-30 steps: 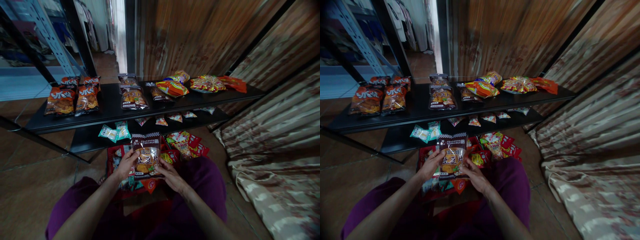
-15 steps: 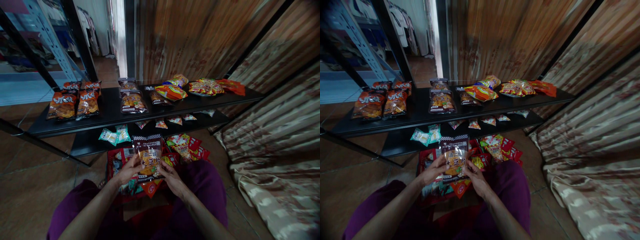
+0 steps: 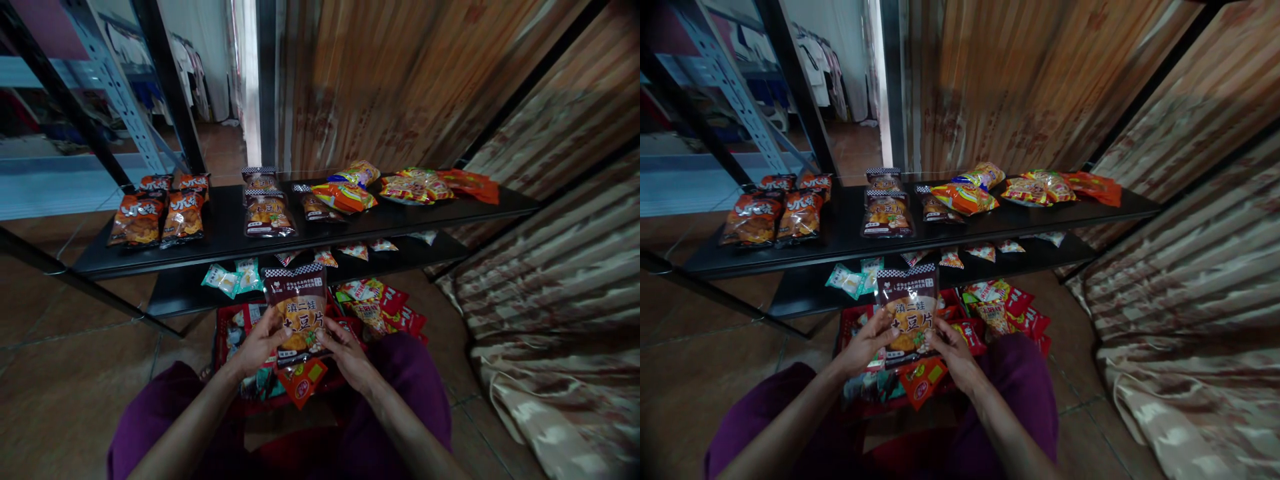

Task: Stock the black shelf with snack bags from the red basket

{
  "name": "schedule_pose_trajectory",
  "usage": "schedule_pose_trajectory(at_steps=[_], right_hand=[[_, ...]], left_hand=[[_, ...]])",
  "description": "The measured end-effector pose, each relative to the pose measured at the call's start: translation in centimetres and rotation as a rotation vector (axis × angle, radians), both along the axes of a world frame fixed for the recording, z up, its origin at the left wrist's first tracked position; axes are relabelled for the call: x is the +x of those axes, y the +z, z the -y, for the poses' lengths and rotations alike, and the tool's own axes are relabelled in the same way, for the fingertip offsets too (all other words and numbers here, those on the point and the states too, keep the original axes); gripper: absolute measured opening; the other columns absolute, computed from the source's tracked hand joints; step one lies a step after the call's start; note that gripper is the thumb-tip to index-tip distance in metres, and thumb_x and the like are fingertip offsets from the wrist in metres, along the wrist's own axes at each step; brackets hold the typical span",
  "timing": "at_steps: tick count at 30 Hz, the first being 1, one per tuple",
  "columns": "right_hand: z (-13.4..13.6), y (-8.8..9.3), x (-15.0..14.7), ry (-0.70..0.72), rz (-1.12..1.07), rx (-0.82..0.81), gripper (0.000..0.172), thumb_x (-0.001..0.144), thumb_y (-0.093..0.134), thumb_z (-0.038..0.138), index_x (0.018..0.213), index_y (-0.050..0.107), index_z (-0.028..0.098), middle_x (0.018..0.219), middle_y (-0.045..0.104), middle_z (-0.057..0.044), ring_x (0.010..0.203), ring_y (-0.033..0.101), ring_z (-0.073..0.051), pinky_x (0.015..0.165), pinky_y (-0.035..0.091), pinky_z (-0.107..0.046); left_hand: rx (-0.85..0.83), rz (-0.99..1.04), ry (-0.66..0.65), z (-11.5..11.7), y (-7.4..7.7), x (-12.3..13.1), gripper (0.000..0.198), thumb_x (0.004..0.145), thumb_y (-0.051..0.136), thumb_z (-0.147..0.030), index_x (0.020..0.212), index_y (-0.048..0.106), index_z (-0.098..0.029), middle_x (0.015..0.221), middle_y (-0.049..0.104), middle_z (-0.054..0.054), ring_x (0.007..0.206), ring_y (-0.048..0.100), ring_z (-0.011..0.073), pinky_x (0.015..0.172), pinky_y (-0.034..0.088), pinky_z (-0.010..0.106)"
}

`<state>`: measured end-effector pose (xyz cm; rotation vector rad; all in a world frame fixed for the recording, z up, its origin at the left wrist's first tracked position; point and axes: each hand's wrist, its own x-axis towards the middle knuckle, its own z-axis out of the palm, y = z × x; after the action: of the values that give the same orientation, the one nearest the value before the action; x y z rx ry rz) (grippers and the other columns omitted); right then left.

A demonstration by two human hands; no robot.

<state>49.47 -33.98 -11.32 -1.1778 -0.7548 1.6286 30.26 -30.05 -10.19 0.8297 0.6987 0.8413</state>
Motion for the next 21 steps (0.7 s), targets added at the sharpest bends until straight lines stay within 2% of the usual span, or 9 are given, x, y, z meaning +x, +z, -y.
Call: schedule_pose_trajectory(at_steps=[6,12,15,21], right_hand=[[-1.3,1.7,-0.1,0.04,0.003,0.02,0.045,0.068,0.075,0.045,0.107,0.066,0.024,0.11,0.069,-0.005,0.102,0.064,-0.025,0.09,0.048,-0.04],[-4.1,4.1,-0.1,0.052,0.075,0.122,0.043,0.072,0.072,0.045,0.11,0.065,0.025,0.112,0.068,-0.004,0.102,0.063,-0.023,0.094,0.045,-0.039],[-5.0,5.2,-0.2,0.022,0.08,0.114,0.042,0.072,0.072,0.046,0.109,0.066,0.026,0.109,0.07,-0.004,0.1,0.064,-0.023,0.092,0.047,-0.038],[-6.6,7.5,0.0,0.031,0.078,0.066,0.044,0.066,0.076,0.047,0.103,0.067,0.024,0.101,0.071,-0.004,0.092,0.065,-0.022,0.083,0.051,-0.036]], left_hand=[[-0.003,-0.01,0.059,-0.4,2.7,0.0,0.058,0.071,0.074,-0.031,0.123,0.05,-0.019,0.121,0.062,0.013,0.112,0.058,0.0286,0.096,0.045,0.044],[0.057,-0.032,0.173,-2.3,5.5,0.2,0.063,0.074,0.071,-0.034,0.131,0.048,-0.021,0.123,0.062,0.012,0.115,0.057,0.028,0.095,0.046,0.04],[0.054,-0.077,0.232,-3.3,6.4,0.4,0.066,0.072,0.072,-0.035,0.132,0.048,-0.02,0.12,0.064,0.011,0.111,0.059,0.0276,0.094,0.047,0.039],[0.009,-0.047,0.24,-5.1,7.9,1.5,0.061,0.072,0.071,-0.032,0.129,0.05,-0.02,0.113,0.068,0.01,0.101,0.065,0.0251,0.088,0.05,0.038]])
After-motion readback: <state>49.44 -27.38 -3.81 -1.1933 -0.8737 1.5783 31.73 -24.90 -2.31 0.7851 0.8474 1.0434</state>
